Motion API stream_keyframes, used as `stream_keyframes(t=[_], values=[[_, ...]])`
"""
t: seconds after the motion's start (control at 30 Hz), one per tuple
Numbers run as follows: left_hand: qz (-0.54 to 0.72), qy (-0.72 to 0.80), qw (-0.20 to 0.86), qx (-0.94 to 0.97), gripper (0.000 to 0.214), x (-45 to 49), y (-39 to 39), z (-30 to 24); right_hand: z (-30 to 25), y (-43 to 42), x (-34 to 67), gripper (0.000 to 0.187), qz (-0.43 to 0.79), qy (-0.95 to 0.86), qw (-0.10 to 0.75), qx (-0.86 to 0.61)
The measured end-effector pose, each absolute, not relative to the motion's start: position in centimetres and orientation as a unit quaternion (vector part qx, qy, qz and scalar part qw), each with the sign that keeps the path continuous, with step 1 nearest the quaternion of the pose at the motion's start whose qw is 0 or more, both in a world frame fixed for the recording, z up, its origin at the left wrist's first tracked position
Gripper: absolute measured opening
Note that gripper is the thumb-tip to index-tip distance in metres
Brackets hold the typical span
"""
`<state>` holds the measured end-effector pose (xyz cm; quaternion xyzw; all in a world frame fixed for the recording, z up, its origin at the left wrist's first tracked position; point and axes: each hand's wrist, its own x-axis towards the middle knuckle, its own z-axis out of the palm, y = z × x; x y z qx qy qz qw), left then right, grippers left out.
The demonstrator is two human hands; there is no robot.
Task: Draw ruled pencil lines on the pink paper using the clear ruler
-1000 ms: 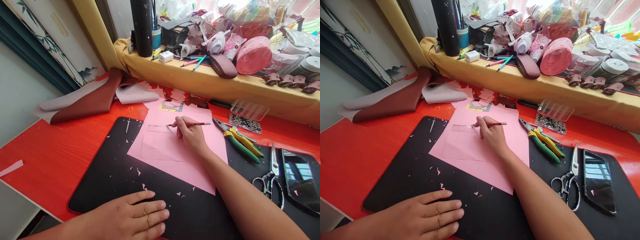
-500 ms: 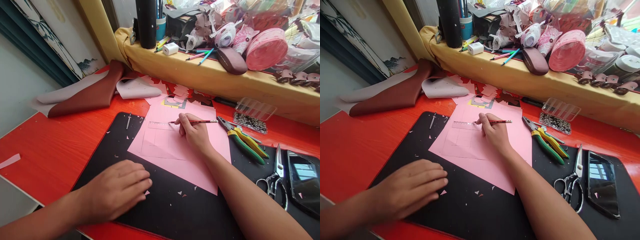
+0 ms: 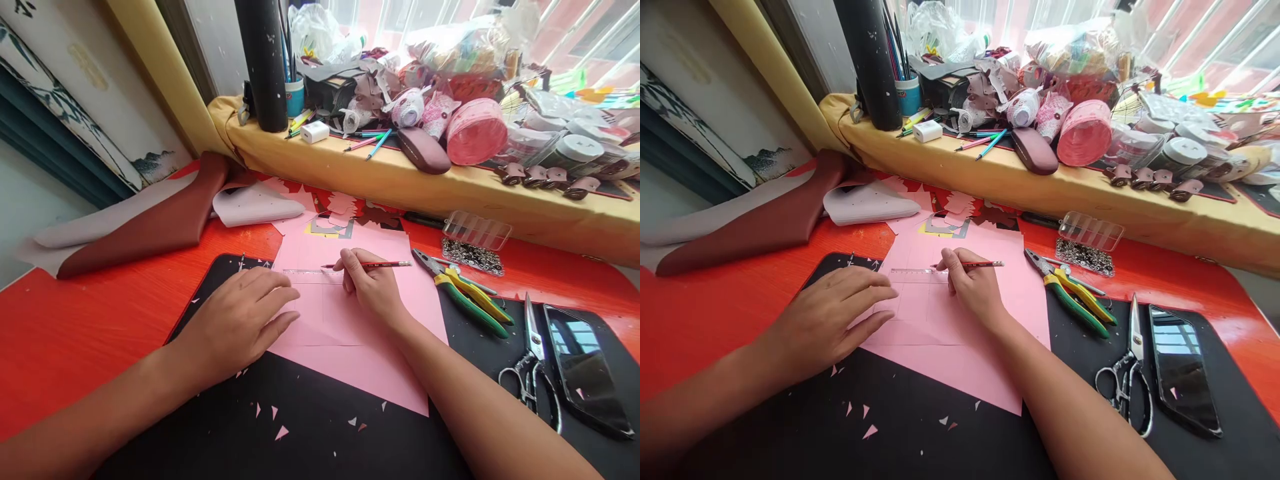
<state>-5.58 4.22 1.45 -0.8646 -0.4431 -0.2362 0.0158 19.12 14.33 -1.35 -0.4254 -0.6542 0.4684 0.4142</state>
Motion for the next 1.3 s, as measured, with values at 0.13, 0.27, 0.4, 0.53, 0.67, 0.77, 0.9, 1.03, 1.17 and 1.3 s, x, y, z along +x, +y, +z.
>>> stream_keyframes(t=[0.13, 0.27, 0.4, 0.53, 0.67, 0.77, 0.9, 1.03, 1.17, 1.3], values=[[-0.215, -0.464, 0.023, -0.859, 0.045, -5.1, 5.2, -1.2, -1.4, 14.3, 19.1, 0.062, 0.461, -0.651, 0.422, -0.431], [-0.187, -0.478, 0.006, -0.858, 0.055, -5.3, 5.2, -3.1, -1.5, 14.2, 19.1, 0.059, 0.458, -0.642, 0.439, -0.43], [-0.173, -0.457, 0.005, -0.873, 0.048, -5.3, 5.1, -3.2, -1.3, 14.1, 19.1, 0.06, 0.454, -0.636, 0.448, -0.435], [-0.178, -0.443, 0.01, -0.879, 0.041, -5.0, 4.9, -2.5, -1.3, 14.1, 19.1, 0.058, 0.455, -0.626, 0.459, -0.435], [-0.179, -0.427, 0.003, -0.886, 0.037, -5.0, 4.6, -1.7, -1.6, 14.2, 19.2, 0.055, 0.459, -0.614, 0.476, -0.431], [-0.169, -0.422, 0.003, -0.891, 0.033, -5.3, 4.4, -1.1, -1.7, 14.4, 19.3, 0.056, 0.461, -0.61, 0.479, -0.433], [-0.163, -0.421, -0.003, -0.892, 0.025, -5.6, 4.1, -0.6, -1.7, 14.5, 19.4, 0.057, 0.462, -0.608, 0.478, -0.435], [-0.174, -0.442, -0.014, -0.88, 0.023, -5.6, 3.9, -0.9, -1.7, 14.5, 19.4, 0.057, 0.458, -0.61, 0.472, -0.442], [-0.171, -0.505, -0.029, -0.845, 0.022, -5.7, 4.0, -1.7, -1.8, 14.5, 19.4, 0.057, 0.46, -0.61, 0.469, -0.442], [-0.178, -0.539, -0.106, -0.816, 0.013, -6.0, 4.3, -2.1, -1.8, 14.5, 19.4, 0.057, 0.459, -0.611, 0.47, -0.441]])
